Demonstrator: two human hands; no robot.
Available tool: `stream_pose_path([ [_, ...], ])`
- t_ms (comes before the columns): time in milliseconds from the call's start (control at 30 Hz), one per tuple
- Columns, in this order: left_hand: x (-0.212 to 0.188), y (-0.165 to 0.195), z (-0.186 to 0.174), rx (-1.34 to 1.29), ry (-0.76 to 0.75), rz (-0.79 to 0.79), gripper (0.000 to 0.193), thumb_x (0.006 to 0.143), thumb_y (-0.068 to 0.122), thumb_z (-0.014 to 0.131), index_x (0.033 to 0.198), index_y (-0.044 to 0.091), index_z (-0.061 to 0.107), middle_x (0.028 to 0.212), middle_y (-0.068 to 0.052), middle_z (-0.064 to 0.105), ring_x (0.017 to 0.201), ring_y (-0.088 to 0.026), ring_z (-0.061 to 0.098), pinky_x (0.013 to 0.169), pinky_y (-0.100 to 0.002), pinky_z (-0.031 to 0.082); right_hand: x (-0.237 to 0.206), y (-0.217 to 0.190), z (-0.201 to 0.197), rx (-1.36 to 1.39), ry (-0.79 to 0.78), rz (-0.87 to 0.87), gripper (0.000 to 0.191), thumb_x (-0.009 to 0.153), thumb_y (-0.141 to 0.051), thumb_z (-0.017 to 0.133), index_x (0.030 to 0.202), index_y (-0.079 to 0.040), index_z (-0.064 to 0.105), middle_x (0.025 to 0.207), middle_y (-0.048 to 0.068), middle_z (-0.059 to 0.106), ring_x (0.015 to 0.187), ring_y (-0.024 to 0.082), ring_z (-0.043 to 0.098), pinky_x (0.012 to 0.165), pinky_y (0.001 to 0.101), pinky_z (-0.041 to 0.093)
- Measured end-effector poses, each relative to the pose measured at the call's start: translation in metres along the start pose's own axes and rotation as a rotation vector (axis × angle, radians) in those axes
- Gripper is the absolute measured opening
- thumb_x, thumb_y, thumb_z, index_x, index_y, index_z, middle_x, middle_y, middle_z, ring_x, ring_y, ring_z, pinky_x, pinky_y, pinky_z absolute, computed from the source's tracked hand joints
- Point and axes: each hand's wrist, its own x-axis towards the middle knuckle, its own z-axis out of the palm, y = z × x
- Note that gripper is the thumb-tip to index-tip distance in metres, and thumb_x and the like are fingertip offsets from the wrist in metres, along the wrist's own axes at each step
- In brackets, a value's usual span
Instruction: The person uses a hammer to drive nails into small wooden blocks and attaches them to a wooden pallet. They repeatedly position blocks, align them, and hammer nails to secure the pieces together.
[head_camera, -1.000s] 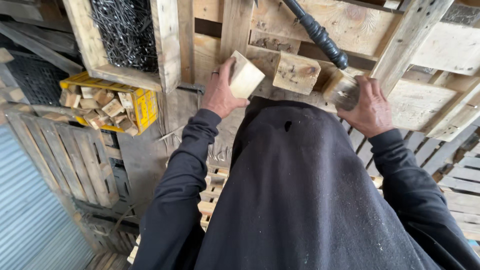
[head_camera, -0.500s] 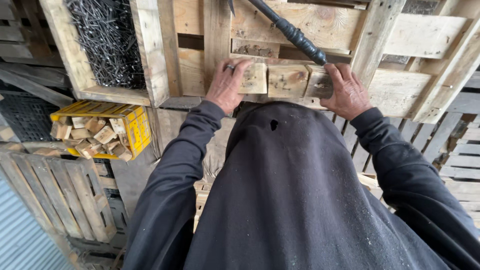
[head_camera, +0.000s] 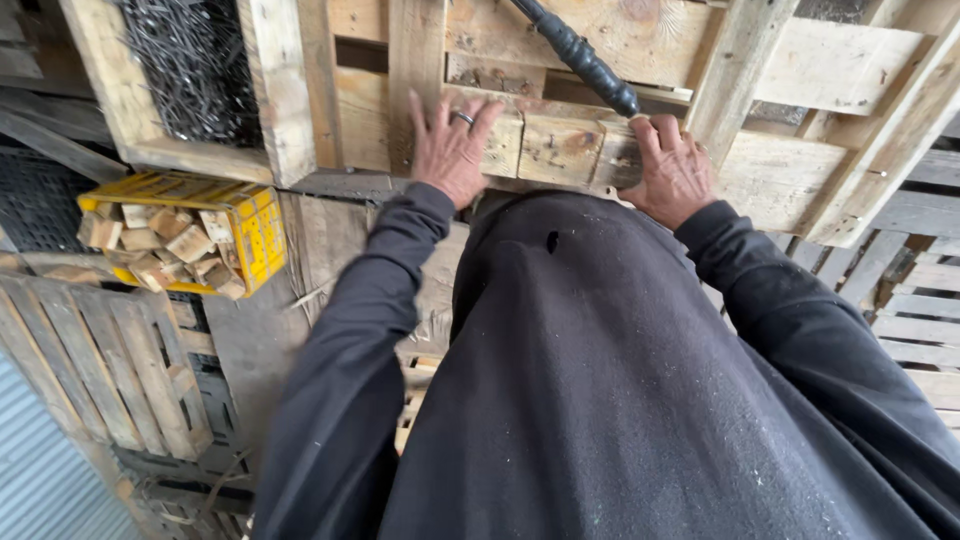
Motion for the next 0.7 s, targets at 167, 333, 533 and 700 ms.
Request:
stream_pose_path([
  [167, 0.017, 0.029, -0.011, -0.111, 0.148, 0.178, 0.150, 0.033, 0.075, 0.094, 0.151, 0.009, 0.029, 0.153, -0.030, 0.040, 0.142, -0.050, 0.029, 0.106, -0.078, 0.005, -0.001, 0.010, 0.003, -0.011, 0.006, -0.061, 0.098, 0.063, -0.028, 0.093, 0.145, -0.009, 0.041, 0.127, 0.018, 0.048, 0.105, 0.042, 0.060, 0.085, 0.0554, 0.053],
  [333, 0.026, 0.048, 0.006, -0.104, -0.035, 0.135, 0.120, 0.052, 0.058, 0.097, 0.148, 0.019, 0.038, 0.139, -0.013, 0.056, 0.133, -0.033, 0.048, 0.122, -0.066, 0.017, 0.004, 0.033, 0.002, -0.178, -0.020, -0.165, 0.094, 0.066, -0.016, 0.087, 0.148, -0.011, 0.042, 0.127, 0.016, 0.049, 0.099, 0.036, 0.061, 0.078, 0.0523, 0.054],
  [533, 0.020, 0.042, 0.019, -0.109, 0.092, 0.140, 0.112, 0.055, 0.046, 0.096, 0.149, 0.017, 0.043, 0.136, -0.008, 0.054, 0.128, -0.029, 0.052, 0.123, -0.059, 0.020, 0.006, 0.046, 0.005, -0.133, -0.016, -0.175, 0.092, 0.065, -0.019, 0.089, 0.145, -0.016, 0.043, 0.127, 0.016, 0.049, 0.100, 0.038, 0.061, 0.077, 0.0542, 0.053],
  [700, 0.022, 0.044, 0.012, -0.118, 0.075, 0.163, 0.113, 0.055, 0.049, 0.096, 0.148, 0.014, 0.043, 0.136, -0.009, 0.051, 0.127, -0.029, 0.051, 0.119, -0.056, 0.023, 0.003, 0.031, 0.010, -0.063, 0.046, -0.145, 0.098, 0.062, -0.019, 0.089, 0.148, -0.012, 0.042, 0.125, 0.017, 0.048, 0.100, 0.040, 0.061, 0.079, 0.0560, 0.054],
])
